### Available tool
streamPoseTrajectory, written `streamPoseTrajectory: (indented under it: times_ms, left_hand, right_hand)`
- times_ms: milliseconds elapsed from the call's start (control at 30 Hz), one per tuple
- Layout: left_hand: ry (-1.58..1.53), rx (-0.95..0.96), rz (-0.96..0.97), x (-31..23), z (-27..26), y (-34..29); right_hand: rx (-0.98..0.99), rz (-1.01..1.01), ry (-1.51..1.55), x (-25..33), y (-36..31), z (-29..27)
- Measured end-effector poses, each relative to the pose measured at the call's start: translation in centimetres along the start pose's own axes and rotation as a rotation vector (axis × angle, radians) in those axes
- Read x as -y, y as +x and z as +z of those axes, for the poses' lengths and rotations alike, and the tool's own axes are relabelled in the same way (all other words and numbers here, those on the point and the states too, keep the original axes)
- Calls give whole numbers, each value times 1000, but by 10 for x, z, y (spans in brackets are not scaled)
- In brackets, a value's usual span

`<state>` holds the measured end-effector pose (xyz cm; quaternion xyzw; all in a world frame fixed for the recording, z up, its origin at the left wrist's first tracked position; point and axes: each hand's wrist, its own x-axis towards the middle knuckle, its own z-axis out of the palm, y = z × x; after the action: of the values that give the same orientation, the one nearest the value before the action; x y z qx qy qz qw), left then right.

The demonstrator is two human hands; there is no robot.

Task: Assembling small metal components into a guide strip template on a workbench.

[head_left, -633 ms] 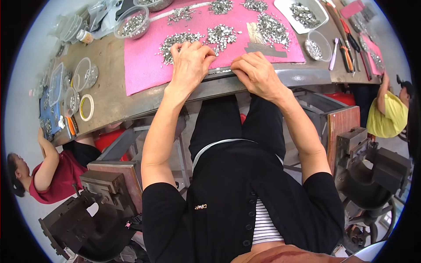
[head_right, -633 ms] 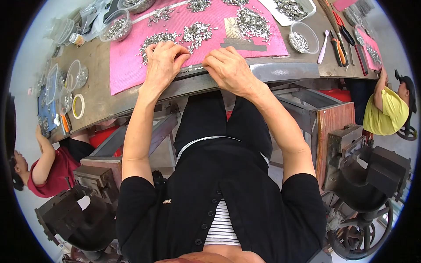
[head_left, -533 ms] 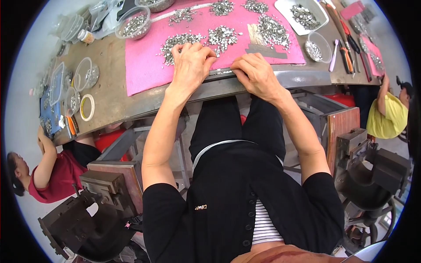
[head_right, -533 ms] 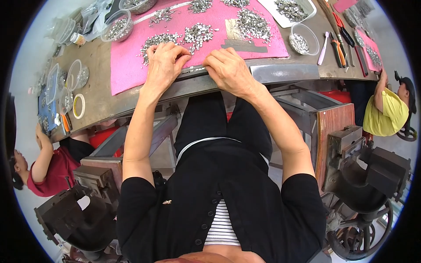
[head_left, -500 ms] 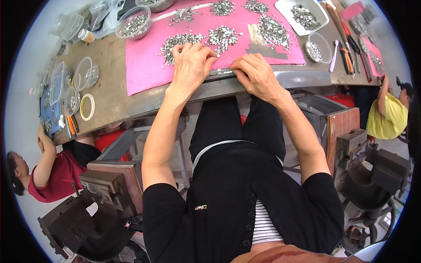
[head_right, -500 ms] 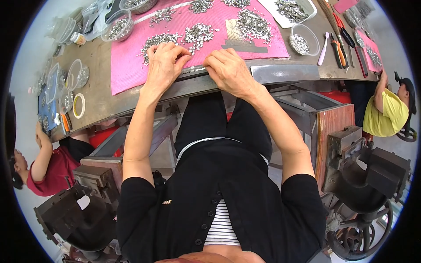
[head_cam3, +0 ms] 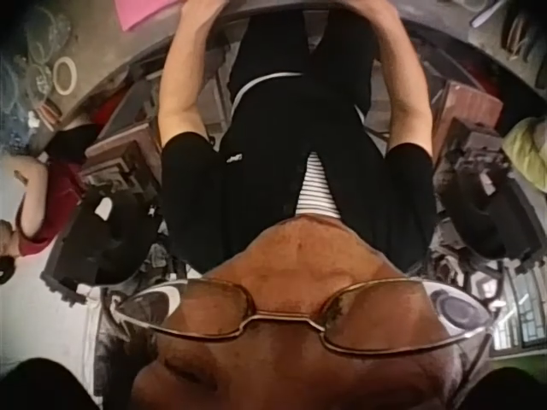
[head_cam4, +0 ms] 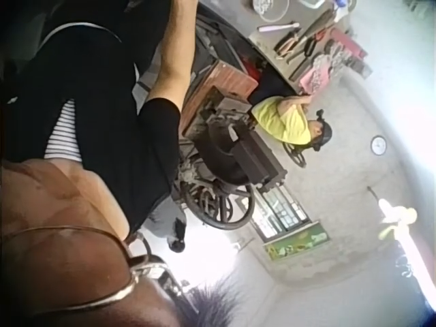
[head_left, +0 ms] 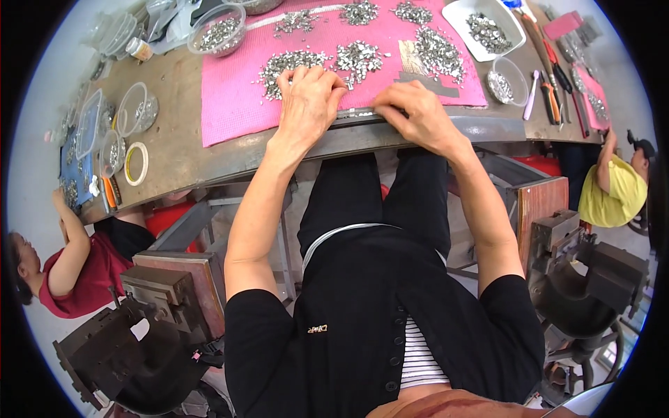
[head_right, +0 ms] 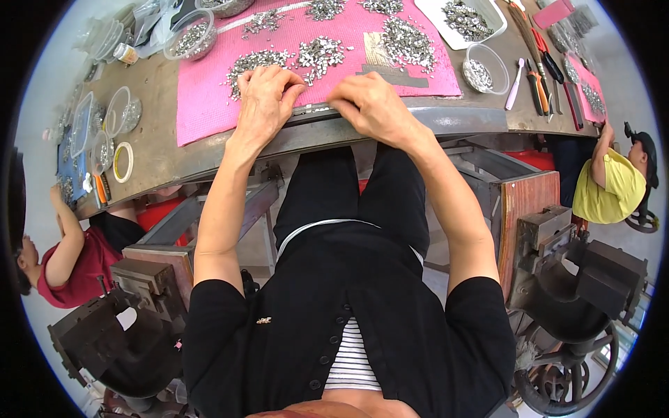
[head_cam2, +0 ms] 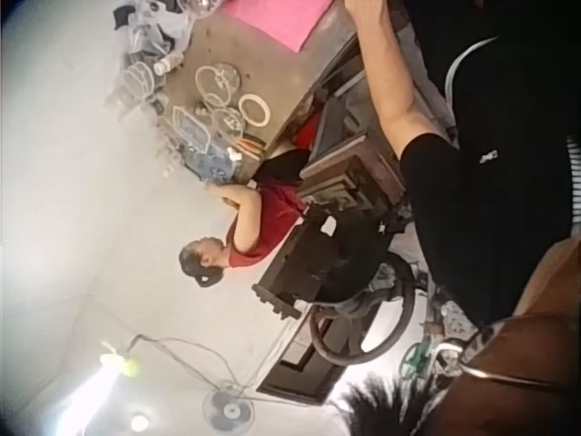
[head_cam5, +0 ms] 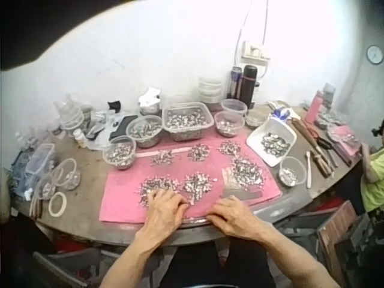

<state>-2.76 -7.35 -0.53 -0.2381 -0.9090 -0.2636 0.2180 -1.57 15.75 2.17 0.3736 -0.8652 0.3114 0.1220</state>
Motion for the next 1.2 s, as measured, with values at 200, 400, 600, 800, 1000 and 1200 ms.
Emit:
streamPoseTrajectory:
  times_ms: [200, 400, 600, 800, 1000, 1200]
  left_hand:
    - [-328, -45, -153, -19, 2, -8]
    - [-458, -46, -222, -42, 3, -20]
    - [-385, -46, -89, -51, 8, -17]
    - [-313, -72, -28, -51, 17, -17]
    - [-236, -131, 61, -57, 18, -16]
    - [-135, -135, 101, -63, 21, -17]
  right_hand:
    - [-87, 50, -116, -31, 38, 29]
    - [-95, 54, -70, -37, 35, 28]
    - [38, 376, 83, -32, 22, 5]
    - [-36, 351, 108, -32, 16, 8]
    - [-5, 107, -9, -41, 16, 7]
    - [6, 43, -52, -37, 21, 9]
